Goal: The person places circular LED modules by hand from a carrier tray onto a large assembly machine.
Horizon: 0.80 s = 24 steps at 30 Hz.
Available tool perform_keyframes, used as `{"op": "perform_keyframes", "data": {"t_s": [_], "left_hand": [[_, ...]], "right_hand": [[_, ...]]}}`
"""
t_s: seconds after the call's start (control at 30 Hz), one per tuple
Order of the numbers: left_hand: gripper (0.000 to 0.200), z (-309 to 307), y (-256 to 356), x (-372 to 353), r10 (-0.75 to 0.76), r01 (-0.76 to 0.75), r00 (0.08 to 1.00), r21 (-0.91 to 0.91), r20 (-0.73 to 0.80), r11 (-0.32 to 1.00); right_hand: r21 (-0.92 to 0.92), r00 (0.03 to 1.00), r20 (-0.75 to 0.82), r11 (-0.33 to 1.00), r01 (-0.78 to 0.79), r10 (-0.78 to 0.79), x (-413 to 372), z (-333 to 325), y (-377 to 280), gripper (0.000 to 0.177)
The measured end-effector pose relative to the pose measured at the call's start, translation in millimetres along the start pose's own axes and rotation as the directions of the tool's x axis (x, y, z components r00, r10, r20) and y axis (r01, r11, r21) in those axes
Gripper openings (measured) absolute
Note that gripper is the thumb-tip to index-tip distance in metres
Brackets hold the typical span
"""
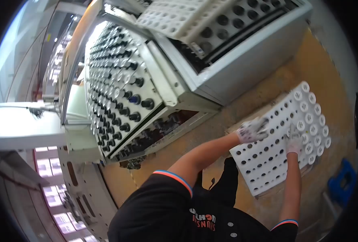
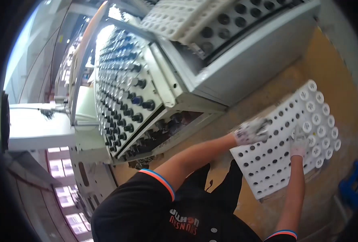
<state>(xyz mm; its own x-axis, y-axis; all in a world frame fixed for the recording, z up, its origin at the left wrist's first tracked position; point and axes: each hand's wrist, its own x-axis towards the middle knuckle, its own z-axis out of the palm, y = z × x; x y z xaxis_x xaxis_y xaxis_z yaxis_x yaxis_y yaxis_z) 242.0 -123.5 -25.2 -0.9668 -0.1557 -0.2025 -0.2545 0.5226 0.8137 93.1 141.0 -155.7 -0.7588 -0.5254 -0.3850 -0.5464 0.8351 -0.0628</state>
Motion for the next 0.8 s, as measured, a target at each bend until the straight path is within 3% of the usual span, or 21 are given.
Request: {"op": "perform_keyframes", "data": {"t_s": [0.03,0.07,0.1,0.13,0.17,0.2,0.27,0.33,0.4,0.43,0.47,0.53,0.6,0.63,0.67,0.73,0.8], "left_hand": [[0.057,-7,-17,-34,-0.078,0.077,0.995,-0.029,-0.068,0.997],[0.061,-59,25,-70,-0.458,0.48,0.877,-0.231,0.142,0.846],[0.062,-25,-53,-109,-0.393,0.362,0.917,-0.287,-0.058,0.887],[0.065,-45,-54,-149,-0.436,0.42,0.866,-0.118,-0.244,0.9],[0.061,-66,-52,-187,-0.549,0.5,0.794,-0.232,-0.26,0.834],[0.057,-85,-51,-225,-0.653,0.561,0.713,-0.351,-0.256,0.75],[0.046,-111,-53,-291,-0.754,0.636,0.526,-0.407,-0.392,0.656],[0.043,-108,-101,-360,-0.773,0.577,0.371,-0.524,-0.515,0.627],[0.035,-123,-109,-406,-0.794,0.258,0.248,-0.753,-0.554,0.606],[0.034,-131,-115,-429,-0.762,0.248,0.163,-0.722,-0.626,0.646],[0.033,-140,-123,-449,-0.721,0.246,0.073,-0.689,-0.689,0.682],[0.031,-168,-131,-479,-0.694,-0.051,-0.091,-0.693,-0.714,0.719],[0.037,-207,-133,-516,-0.645,-0.144,-0.198,-0.629,-0.738,0.764],[0.041,-223,-157,-542,-0.51,-0.027,-0.272,-0.523,-0.816,0.852],[0.044,-240,-182,-572,-0.357,0.107,-0.324,-0.409,-0.876,0.906],[0.052,-286,-204,-618,-0.236,0.244,-0.471,-0.383,-0.85,0.891],[0.056,-329,-241,-667,-0.171,0.331,-0.527,-0.386,-0.833,0.861]], "right_hand": [[-0.034,0.999,0.035,0.999,-0.009,0.011,3,-5,-1,0.062],[-0.061,0.998,0.064,0.998,-0.018,0.022,6,-9,-3,0.062],[-0.084,0.995,0.09,0.996,-0.022,0.03,8,-13,-6,0.062],[-0.101,0.994,0.108,0.995,-0.022,0.033,7,-18,-8,0.062],[-0.087,0.994,0.105,0.996,-0.004,0.014,1,-28,-15,0.062],[0.025,0.995,-0.069,0.997,0.078,-0.076,-22,-54,-32,0.063],[0.018,0.947,-0.317,0.998,0.058,-0.049,-13,7,-2,0.062],[0.157,0.924,-0.381,0.987,0.036,0.027,-26,11,-19,0.062],[0.611,0.96,-0.245,0.79,0.047,0.133,-45,-7,-69,0.061],[0.786,0.977,-0.153,0.617,0.03,0.148,-52,-15,-93,0.061],[0.821,0.976,-0.175,0.567,0.071,0.132,-49,-11,-115,0.06],[0.88,0.972,-0.214,0.452,0.147,0.1,-47,-8,-172,0.058],[0.725,0.966,-0.256,0.652,0.223,-0.045,-66,-46,-248,0.056],[0.63,0.958,-0.264,0.731,0.261,-0.115,-78,-72,-295,0.055],[0.612,0.936,-0.292,0.714,0.341,-0.196,-83,-88,-332,0.053],[0.579,0.877,-0.335,0.659,0.48,-0.344,-95,-111,-407,0.05],[0.591,0.798,-0.415,0.538,0.601,-0.436,-116,-136,-484,0.05]]}}
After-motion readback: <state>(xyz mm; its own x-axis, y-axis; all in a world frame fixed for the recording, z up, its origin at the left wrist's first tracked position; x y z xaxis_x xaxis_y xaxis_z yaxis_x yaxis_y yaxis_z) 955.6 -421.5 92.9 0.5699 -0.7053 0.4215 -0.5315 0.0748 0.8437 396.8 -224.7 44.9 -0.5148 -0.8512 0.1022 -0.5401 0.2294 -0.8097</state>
